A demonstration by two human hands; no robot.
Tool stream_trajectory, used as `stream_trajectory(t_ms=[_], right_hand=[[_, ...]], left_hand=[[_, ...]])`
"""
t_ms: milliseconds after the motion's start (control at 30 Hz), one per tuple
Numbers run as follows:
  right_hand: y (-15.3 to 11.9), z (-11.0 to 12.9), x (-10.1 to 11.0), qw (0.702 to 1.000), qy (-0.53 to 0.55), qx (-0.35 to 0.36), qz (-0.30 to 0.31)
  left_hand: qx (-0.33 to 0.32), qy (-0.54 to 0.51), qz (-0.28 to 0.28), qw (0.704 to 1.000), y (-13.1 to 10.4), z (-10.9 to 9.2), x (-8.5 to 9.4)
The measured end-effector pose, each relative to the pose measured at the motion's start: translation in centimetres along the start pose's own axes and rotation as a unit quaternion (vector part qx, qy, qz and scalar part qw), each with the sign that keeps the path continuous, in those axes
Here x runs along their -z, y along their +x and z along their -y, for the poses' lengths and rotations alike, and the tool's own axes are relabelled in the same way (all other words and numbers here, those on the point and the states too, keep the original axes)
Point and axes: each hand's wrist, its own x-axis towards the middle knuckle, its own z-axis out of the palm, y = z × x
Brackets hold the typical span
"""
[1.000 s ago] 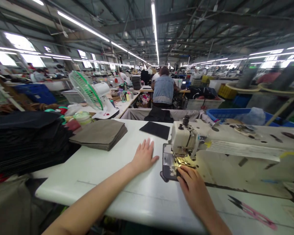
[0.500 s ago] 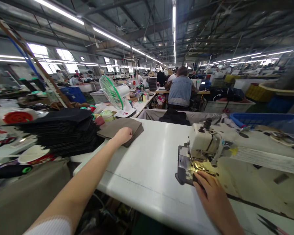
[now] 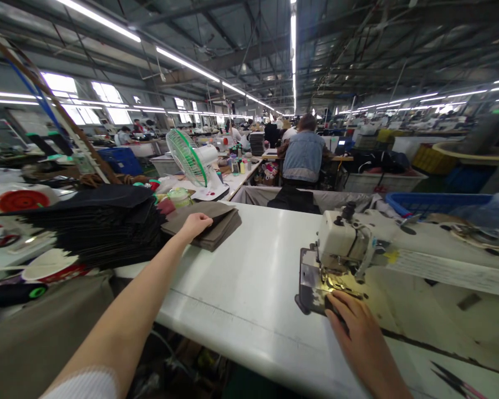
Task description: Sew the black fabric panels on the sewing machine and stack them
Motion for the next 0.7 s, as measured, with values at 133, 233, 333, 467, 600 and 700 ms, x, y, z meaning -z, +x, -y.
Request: stream_trajectory(t_ms=[133,233,333,467,600,700], right_hand=[[0.6,1.6,1.0,1.000,0.007,0.003,-0.018],[1.1,4.5,2.7,0.998,0.015,0.046,-0.028],[1.4,7.3,4.4,0.993,0.034,0.104,0.055],[0.3,7.7,6.1,0.974,0.054,0.079,0.204],[-1.5,6.1,9.4,0.952,0.119,-0.016,0.281],[-0.8,6.1,12.3,0.915,0.199,-0.095,0.337]], left_hand=[[-0.136,-0.042,0.026,0.989,-3.6,-4.2,-2.5],[-0.232,-0.083,0.118,0.962,-9.6,-7.7,-6.6],[-0.333,-0.159,0.220,0.903,-16.5,-10.0,-10.0],[-0.348,-0.189,0.331,0.857,-22.8,-11.3,-10.4],[-0.328,-0.199,0.450,0.806,-24.7,-11.8,-7.4],[-0.269,-0.219,0.503,0.792,-23.6,-11.9,-5.5]])
